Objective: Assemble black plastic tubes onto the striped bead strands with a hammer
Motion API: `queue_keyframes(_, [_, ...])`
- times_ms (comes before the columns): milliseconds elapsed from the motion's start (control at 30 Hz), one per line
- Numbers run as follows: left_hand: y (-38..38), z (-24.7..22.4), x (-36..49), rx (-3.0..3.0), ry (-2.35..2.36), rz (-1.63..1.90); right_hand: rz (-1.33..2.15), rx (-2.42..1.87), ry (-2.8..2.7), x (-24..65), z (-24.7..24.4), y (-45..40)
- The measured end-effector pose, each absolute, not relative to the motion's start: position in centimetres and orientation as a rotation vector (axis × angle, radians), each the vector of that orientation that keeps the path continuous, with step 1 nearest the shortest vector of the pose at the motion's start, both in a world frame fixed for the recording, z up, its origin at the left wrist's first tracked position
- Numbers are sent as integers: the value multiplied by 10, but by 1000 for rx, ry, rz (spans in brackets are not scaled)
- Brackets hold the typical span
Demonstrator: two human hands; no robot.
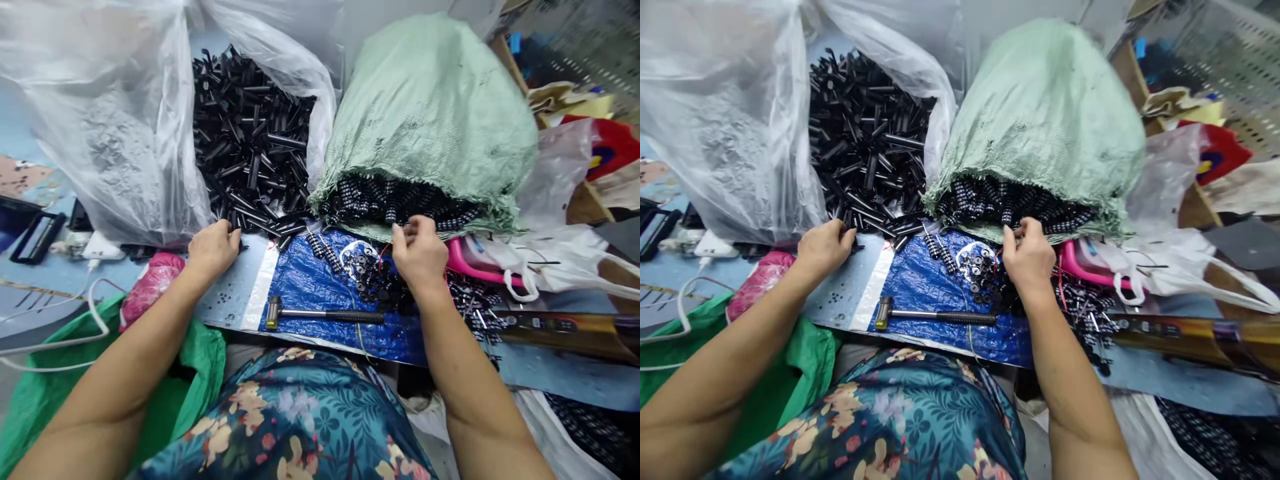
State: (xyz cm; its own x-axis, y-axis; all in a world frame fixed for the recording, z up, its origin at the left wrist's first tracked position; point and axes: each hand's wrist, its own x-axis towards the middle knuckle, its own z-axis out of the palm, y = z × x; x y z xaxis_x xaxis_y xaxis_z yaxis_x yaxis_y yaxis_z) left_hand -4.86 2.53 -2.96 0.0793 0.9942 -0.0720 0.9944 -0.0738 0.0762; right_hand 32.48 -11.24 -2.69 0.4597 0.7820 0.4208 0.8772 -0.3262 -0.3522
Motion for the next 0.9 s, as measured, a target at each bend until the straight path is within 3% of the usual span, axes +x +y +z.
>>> queue_keyframes(267, [5, -27, -65, 2207, 2149, 186, -250, -2498, -1528, 342, -16, -63])
queue_keyframes(367, [-10, -28, -64, 2328, 2042, 248, -322, -2436, -1394, 346, -21, -60])
queue_keyframes(500, [-27, -34, -54, 2509, 1727, 35, -397, -2219, -1310, 354, -30, -58])
queue_keyframes(600, [-36, -34, -51, 2520, 1716, 190, -387, -1998, -1242, 364, -35, -70])
queue_keyframes(767, [-48, -10, -36, 2331, 1472, 616, -8, -1721, -1124, 358, -33, -114])
queue_keyframes(900, [-53, 19, 8, 2110, 1125, 760, 459, -1599, -1381, 314, -15, -147])
